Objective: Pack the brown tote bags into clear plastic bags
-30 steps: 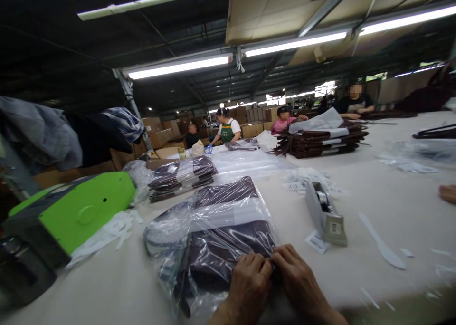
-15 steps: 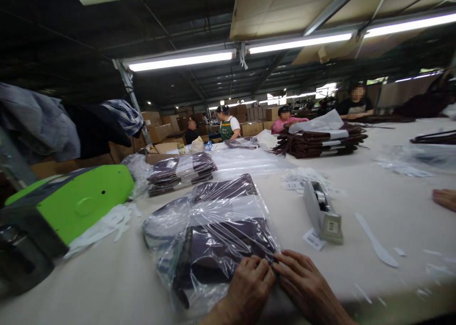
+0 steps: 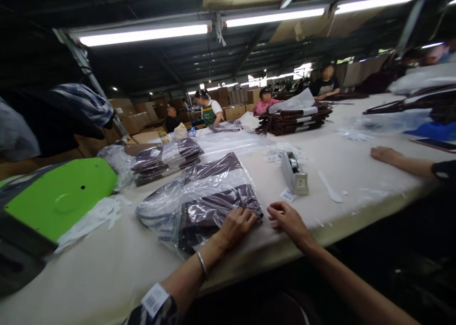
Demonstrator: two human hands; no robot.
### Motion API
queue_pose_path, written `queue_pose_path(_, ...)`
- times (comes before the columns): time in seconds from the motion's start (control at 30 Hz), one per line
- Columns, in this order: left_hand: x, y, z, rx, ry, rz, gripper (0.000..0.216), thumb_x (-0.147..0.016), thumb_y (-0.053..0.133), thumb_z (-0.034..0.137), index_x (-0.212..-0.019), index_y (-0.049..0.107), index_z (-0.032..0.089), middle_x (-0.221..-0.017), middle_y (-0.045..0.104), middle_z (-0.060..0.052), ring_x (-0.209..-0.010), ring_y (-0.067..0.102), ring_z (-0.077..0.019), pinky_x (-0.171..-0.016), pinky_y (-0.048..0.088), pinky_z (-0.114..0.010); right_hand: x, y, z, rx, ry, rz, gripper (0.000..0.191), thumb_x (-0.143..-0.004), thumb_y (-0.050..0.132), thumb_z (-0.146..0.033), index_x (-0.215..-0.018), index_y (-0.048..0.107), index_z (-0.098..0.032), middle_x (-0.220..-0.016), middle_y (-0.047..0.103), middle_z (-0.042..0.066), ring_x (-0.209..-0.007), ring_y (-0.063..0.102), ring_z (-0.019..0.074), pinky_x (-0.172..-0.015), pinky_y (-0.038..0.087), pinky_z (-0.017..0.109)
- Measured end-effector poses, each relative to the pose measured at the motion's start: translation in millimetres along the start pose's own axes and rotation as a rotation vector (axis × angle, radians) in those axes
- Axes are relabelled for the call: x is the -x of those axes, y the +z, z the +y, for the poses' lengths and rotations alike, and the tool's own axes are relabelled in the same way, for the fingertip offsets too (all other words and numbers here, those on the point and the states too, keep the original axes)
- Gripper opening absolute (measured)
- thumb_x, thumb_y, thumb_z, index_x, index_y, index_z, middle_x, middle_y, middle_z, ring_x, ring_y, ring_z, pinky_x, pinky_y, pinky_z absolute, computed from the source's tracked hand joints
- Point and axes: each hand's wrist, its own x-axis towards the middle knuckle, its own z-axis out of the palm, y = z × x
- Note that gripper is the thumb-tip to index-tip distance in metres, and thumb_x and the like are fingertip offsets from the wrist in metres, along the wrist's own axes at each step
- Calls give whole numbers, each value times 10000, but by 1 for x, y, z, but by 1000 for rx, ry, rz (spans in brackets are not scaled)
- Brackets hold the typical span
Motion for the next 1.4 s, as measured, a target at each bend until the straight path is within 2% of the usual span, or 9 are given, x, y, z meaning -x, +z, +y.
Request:
queue_pose_path(0.1, 4, -1, -1, 26, -5, 25, 246, -1001, 367, 152, -1080, 599, 163, -915, 646, -77, -789, 596, -194, -718, 463, -299, 2, -2, -7, -145, 253, -201, 467, -692, 782, -567, -806, 591, -156, -724, 660, 67, -567, 642, 173, -454, 541, 283)
queue_pose_path(0.23, 7, -7, -3, 67, -7, 91, 268, -1001, 363, 142, -1100, 611, 168, -915, 661, -79, -779, 595, -185, -728, 462, -288, 3, 7, -16, -222, 314, -376, 568, -642, 797, -640, -811, 585, -141, -607, 618, 38, -516, 626, 167, -476, 547, 293)
queue_pose_path(0.67, 19, -21, -7, 212, -180, 328, 294, -959, 437, 118, -1200, 589, 188, -1175, 653, -123, -1036, 610, -241, -910, 474, -388, -5, 31, -32, -558, 356, -286, 343, -644, 848, -304, -813, 595, -147, -743, 690, 46, -708, 688, 164, -737, 585, 303)
queue_pose_path(0.77, 33, -31, 21, 553, -405, 379, 211, -959, 468, 212, -1061, 651, 193, -1049, 681, -107, -989, 625, -242, -898, 477, -388, -4, 33, -34, -544, 303, -262, 370, -594, 853, -267, -812, 576, -156, -758, 698, 45, -679, 684, 167, -697, 568, 305)
queue_pose_path(0.87, 40, -30, 54, 1244, -743, 141, 312, -927, 539, 463, -866, 645, 175, -730, 633, -42, -630, 608, -162, -593, 489, -270, -3, 36, -37, -520, 272, -229, 407, -557, 854, -270, -799, 538, -184, -711, 681, 8, -629, 665, 156, -660, 539, 300)
queue_pose_path(0.93, 34, -26, 67, 1708, -939, 10, 472, -806, 643, 617, -933, 632, 162, -717, 618, -22, -517, 571, -129, -457, 433, -227, -2, 39, -39, -505, 253, -207, 421, -543, 846, -273, -787, 511, -198, -669, 656, -26, -600, 637, 133, -639, 503, 273)
queue_pose_path(1.03, 14, -24, 67, 2118, -1181, 185, 651, -675, 754, 659, -1051, 617, 145, -862, 646, -47, -594, 622, -120, -470, 453, -201, 3, 43, -41, -449, 209, -188, 420, -545, 821, -298, -787, 491, -202, -657, 635, -45, -602, 598, 116, -613, 431, 248)
queue_pose_path(1.2, -7, -31, 47, 2260, -1463, 457, 485, -744, 762, 558, -938, 663, 125, -853, 672, -54, -641, 644, -131, -485, 485, -208, 11, 42, -42, -333, 169, -163, 402, -558, 772, -333, -843, 522, -198, -734, 643, -34, -663, 566, 130, -636, 361, 270)
queue_pose_path(1.4, -13, -23, 40, 2190, -1583, 427, 322, -795, 759, 404, -909, 678, 113, -703, 680, -36, -547, 620, -125, -443, 462, -201, 12, 44, -42, -339, 85, -90, 467, -529, 785, -347, -882, 517, -201, -687, 600, -35, -654, 541, 143, -640, 374, 275)
